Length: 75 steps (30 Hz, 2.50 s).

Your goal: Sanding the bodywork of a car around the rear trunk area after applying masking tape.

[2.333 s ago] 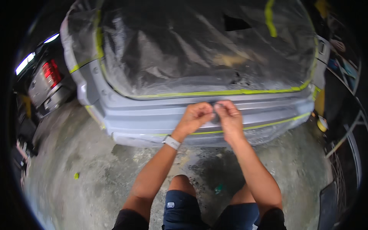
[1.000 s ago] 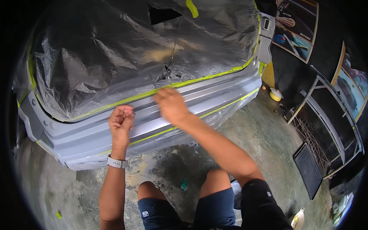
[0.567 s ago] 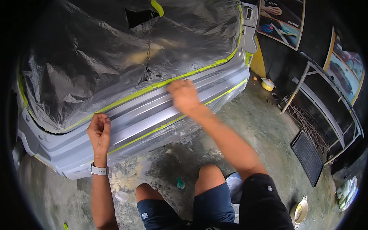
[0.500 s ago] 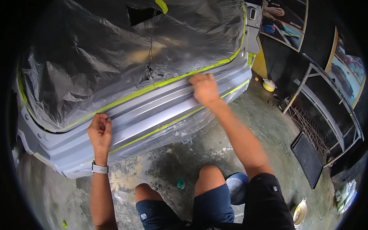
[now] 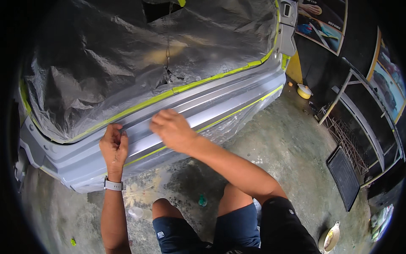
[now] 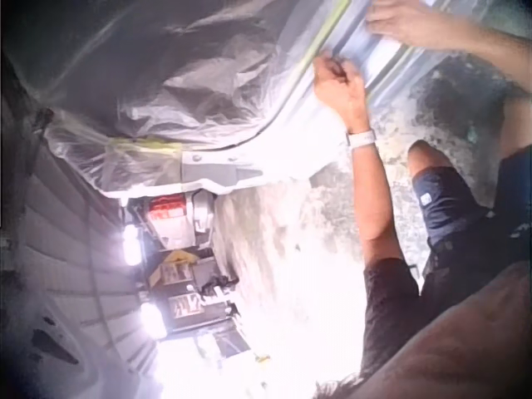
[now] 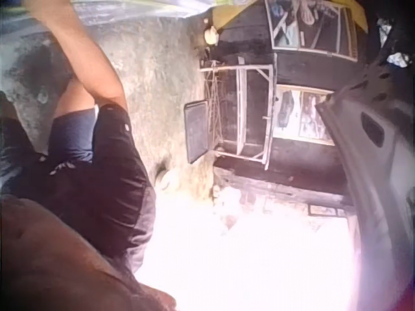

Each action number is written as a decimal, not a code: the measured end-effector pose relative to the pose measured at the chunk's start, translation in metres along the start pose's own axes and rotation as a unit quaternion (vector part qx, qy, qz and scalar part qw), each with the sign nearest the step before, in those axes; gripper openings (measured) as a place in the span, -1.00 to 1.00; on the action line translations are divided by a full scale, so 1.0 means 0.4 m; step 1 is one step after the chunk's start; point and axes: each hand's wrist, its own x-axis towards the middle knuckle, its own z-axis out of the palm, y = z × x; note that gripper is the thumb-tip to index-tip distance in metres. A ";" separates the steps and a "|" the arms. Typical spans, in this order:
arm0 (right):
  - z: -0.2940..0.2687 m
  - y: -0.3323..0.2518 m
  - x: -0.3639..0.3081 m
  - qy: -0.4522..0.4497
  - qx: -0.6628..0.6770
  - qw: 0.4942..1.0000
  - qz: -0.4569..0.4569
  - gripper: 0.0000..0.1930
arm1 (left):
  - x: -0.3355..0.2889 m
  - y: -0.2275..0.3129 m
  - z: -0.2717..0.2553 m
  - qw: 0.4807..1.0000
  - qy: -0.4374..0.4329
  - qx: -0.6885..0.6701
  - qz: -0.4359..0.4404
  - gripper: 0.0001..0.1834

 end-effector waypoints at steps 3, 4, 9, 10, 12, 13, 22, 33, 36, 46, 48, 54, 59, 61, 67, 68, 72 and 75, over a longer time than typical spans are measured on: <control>0.032 -0.050 0.021 -0.005 0.007 0.999 0.033 -0.72 | -0.004 -0.006 -0.011 1.000 -0.007 0.001 -0.010 -0.82; 0.021 -0.042 0.014 -0.007 0.004 0.999 0.037 -0.72 | -0.006 -0.003 -0.013 1.000 -0.011 0.011 -0.015 -0.81; -0.095 0.100 -0.078 -0.077 -0.075 0.988 0.107 -0.68 | -0.015 -0.007 -0.017 1.000 -0.007 -0.007 -0.015 -0.82; -0.146 0.151 -0.116 -0.083 -0.088 0.984 0.132 -0.66 | -0.016 -0.006 -0.016 1.000 -0.008 -0.002 -0.009 -0.82; -0.204 0.320 -0.242 -0.051 -0.167 0.971 0.166 -0.68 | -0.007 0.006 -0.005 1.000 -0.008 -0.003 -0.003 -0.81; -0.252 0.386 -0.284 -0.044 -0.129 0.968 0.211 -0.67 | -0.005 0.014 -0.004 1.000 -0.014 -0.002 0.008 -0.81; -0.066 0.117 -0.135 0.019 -0.024 0.991 0.130 -0.69 | -0.010 0.016 0.008 0.999 -0.032 -0.001 0.011 -0.80; -0.166 0.258 -0.217 -0.014 -0.096 0.988 0.121 -0.68 | -0.017 0.000 -0.013 0.998 -0.053 0.020 -0.004 -0.84; -0.304 0.496 -0.382 0.014 -0.185 0.964 0.191 -0.66 | -0.011 0.023 0.007 0.998 -0.055 0.017 0.006 -0.82; -0.046 0.059 -0.128 0.038 0.010 0.991 0.131 -0.62 | -0.012 0.025 -0.014 0.997 -0.061 0.040 0.007 -0.78; 0.033 -0.044 -0.067 0.075 0.030 0.990 0.118 -0.62 | -0.014 0.019 -0.006 0.997 -0.059 0.043 0.014 -0.79; -0.042 0.056 -0.135 0.017 -0.048 0.995 0.091 -0.60 | -0.018 -0.008 -0.018 0.998 -0.050 0.033 0.016 -0.82; -0.278 0.443 -0.360 0.001 -0.160 0.964 0.212 -0.70 | -0.012 0.028 -0.006 0.999 -0.045 0.027 0.003 -0.81; -0.259 0.447 -0.372 0.036 -0.157 0.962 0.219 -0.68 | -0.008 0.034 -0.002 0.998 -0.048 0.038 0.009 -0.80; -0.099 0.123 -0.203 0.092 -0.025 0.979 0.182 -0.56 | -0.014 0.026 0.004 0.998 -0.047 0.047 0.016 -0.78; -0.072 0.081 -0.174 0.094 0.001 0.983 0.160 -0.57 | -0.012 0.028 0.006 0.998 -0.051 0.044 0.022 -0.78; -0.013 -0.017 -0.116 0.104 0.058 0.985 0.129 -0.64 | -0.017 0.013 -0.007 0.997 -0.054 0.053 0.020 -0.78; -0.046 0.063 -0.185 0.081 0.000 0.992 0.100 -0.58 | -0.018 0.005 -0.011 0.997 -0.054 0.057 0.018 -0.78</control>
